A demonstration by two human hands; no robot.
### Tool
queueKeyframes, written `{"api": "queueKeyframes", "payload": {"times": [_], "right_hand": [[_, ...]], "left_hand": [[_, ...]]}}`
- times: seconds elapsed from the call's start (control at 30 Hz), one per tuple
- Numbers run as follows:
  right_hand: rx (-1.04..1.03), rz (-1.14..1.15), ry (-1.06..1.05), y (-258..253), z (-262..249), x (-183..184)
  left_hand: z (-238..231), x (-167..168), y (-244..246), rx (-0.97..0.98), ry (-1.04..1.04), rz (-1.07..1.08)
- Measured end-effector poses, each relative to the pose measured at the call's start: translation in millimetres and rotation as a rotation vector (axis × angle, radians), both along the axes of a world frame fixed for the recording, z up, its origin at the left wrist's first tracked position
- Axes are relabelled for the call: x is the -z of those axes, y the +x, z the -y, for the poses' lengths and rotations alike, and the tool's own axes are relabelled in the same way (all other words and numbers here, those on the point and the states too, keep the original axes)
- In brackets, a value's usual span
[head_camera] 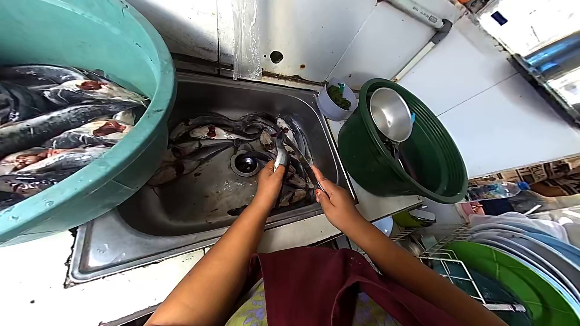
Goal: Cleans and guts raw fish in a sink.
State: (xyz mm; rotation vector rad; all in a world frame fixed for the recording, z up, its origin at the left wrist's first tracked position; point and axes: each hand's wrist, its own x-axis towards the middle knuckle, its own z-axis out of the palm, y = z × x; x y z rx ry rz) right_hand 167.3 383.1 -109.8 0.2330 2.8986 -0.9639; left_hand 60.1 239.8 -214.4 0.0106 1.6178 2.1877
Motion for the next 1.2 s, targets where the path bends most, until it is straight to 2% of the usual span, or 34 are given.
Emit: {"api": "queueKeyframes", "payload": {"times": [0.13,0.2,0.33,0.47,0.53,0.6,0.67,0.73,0.8,0.9,1.0,1.1,1.17,1.2], "right_hand": [[0.006,0.138,0.036,-1.8,-1.2,2.1],[0.031,0.229,0.005,-5.4,-2.7,3.2],[0.115,0.330,-0.078,-7.9,-10.2,10.6],[0.156,0.338,-0.102,-2.5,-20.2,12.6],[0.152,0.308,-0.118,4.6,-29.8,16.4],[0.160,0.297,-0.154,13.7,-40.2,20.9],[0.178,0.296,-0.180,22.1,-47.5,25.7],[0.197,0.294,-0.206,28.0,-51.4,30.9],[0.213,0.301,-0.232,32.3,-52.4,34.1],[0.222,0.329,-0.261,33.9,-50.1,35.5],[0.210,0.341,-0.268,34.6,-49.6,33.6],[0.207,0.320,-0.294,37.5,-53.9,32.0],[0.213,0.318,-0.304,41.2,-58.4,32.8],[0.221,0.325,-0.304,44.0,-61.1,33.9]], "left_hand": [[-2.1,-4.0,0.6,0.091,-0.108,0.100],[-2.1,-5.6,-0.7,0.253,-0.254,0.158],[-5.4,9.9,-4.2,0.547,-0.545,0.105],[5.3,10.9,-21.0,0.446,-0.414,0.125],[26.3,5.5,-40.3,0.530,-0.532,-0.084],[53.8,5.3,-64.7,0.707,-0.819,-0.437],[79.9,10.4,-76.7,0.803,-1.104,-0.701],[96.8,16.7,-80.1,0.872,-1.268,-0.851],[99.1,25.4,-85.0,0.952,-1.348,-0.931],[84.0,33.1,-100.6,0.956,-1.426,-0.838],[69.4,36.2,-113.2,0.943,-1.477,-0.558],[61.4,35.2,-114.0,1.089,-1.500,-0.524],[60.6,36.6,-109.9,1.072,-1.515,-0.559],[61.1,39.6,-107.5,1.035,-1.546,-0.647]]}}
